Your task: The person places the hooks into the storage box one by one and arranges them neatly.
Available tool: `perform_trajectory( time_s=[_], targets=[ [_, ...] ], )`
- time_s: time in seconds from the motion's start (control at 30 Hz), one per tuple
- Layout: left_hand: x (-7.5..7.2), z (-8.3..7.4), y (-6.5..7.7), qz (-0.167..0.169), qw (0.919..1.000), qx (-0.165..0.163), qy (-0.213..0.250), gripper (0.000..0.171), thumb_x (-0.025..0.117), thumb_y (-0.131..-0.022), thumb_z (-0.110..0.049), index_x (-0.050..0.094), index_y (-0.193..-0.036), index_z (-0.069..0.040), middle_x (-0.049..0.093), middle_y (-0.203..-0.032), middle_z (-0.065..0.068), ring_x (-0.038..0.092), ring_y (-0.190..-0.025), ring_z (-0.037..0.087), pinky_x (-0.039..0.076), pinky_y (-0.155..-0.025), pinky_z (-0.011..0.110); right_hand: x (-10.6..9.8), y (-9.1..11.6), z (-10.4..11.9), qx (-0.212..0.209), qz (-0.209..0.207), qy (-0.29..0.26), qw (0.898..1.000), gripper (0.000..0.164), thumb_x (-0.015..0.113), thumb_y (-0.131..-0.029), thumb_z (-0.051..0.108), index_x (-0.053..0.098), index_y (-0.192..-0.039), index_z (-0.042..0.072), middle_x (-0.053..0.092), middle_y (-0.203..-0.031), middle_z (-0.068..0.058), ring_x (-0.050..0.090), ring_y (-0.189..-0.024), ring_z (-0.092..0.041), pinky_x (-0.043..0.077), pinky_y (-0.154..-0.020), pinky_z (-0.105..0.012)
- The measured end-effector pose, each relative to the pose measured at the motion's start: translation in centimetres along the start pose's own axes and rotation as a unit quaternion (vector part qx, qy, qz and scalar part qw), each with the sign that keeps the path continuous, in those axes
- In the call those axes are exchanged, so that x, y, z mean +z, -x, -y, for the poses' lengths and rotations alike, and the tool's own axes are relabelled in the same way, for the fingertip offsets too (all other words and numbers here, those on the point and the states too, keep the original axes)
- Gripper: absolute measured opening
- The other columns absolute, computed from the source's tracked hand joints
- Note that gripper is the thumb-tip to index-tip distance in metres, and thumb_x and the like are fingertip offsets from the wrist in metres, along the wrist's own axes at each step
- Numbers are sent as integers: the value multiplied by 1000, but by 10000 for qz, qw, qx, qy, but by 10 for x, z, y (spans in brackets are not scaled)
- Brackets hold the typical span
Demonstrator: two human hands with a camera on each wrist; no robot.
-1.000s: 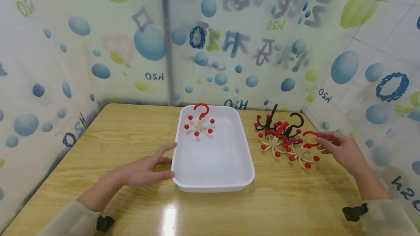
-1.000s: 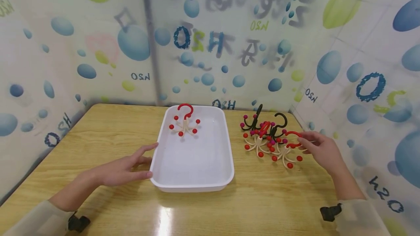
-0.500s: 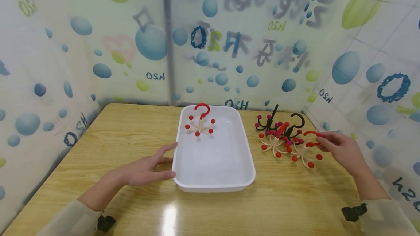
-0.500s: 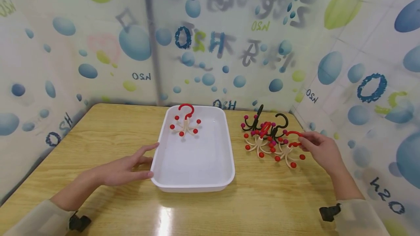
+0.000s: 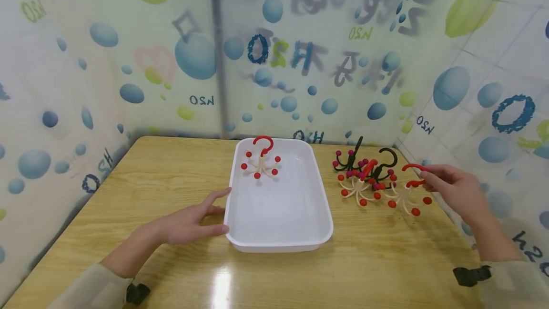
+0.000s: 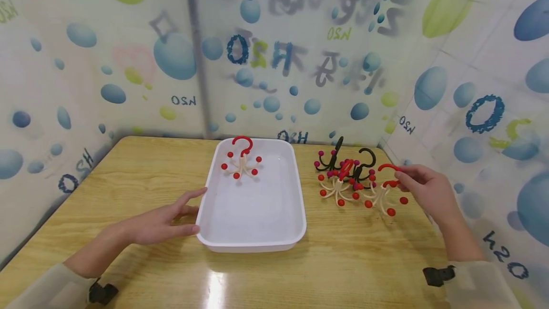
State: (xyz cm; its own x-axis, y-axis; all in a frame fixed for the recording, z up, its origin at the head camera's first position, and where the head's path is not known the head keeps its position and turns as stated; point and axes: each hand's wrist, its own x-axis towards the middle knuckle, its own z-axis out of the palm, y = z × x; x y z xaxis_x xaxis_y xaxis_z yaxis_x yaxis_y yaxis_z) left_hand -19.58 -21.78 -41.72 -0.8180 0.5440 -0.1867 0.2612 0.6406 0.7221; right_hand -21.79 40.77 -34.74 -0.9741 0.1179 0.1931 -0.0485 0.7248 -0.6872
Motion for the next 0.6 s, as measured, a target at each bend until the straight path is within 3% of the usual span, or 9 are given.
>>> perform_trajectory(
  time_s=[0.23, 0.6],
  targets=[
    [0, 1, 0, -9, 10000, 49, -66, 88, 63, -96, -56, 8, -162, -35, 53, -151, 8, 42, -145, 38, 32, -114, 66, -5, 13, 18, -218, -91, -63, 9997, 41, 64, -100, 42, 65, -122, 7, 72, -89, 13, 66, -76, -3, 54, -67, -14],
    [-1, -2, 1, 15, 10000, 75, -40, 87, 63, -97, -54, 8, -162, -35, 54, -151, 8, 42, -145, 38, 32, -114, 66, 0, 40, 58, -783, 420, -22, 9960, 31, 64, -102, 34, 68, -123, 11, 75, -95, 5, 71, -79, -8, 57, -66, -22]
  ],
)
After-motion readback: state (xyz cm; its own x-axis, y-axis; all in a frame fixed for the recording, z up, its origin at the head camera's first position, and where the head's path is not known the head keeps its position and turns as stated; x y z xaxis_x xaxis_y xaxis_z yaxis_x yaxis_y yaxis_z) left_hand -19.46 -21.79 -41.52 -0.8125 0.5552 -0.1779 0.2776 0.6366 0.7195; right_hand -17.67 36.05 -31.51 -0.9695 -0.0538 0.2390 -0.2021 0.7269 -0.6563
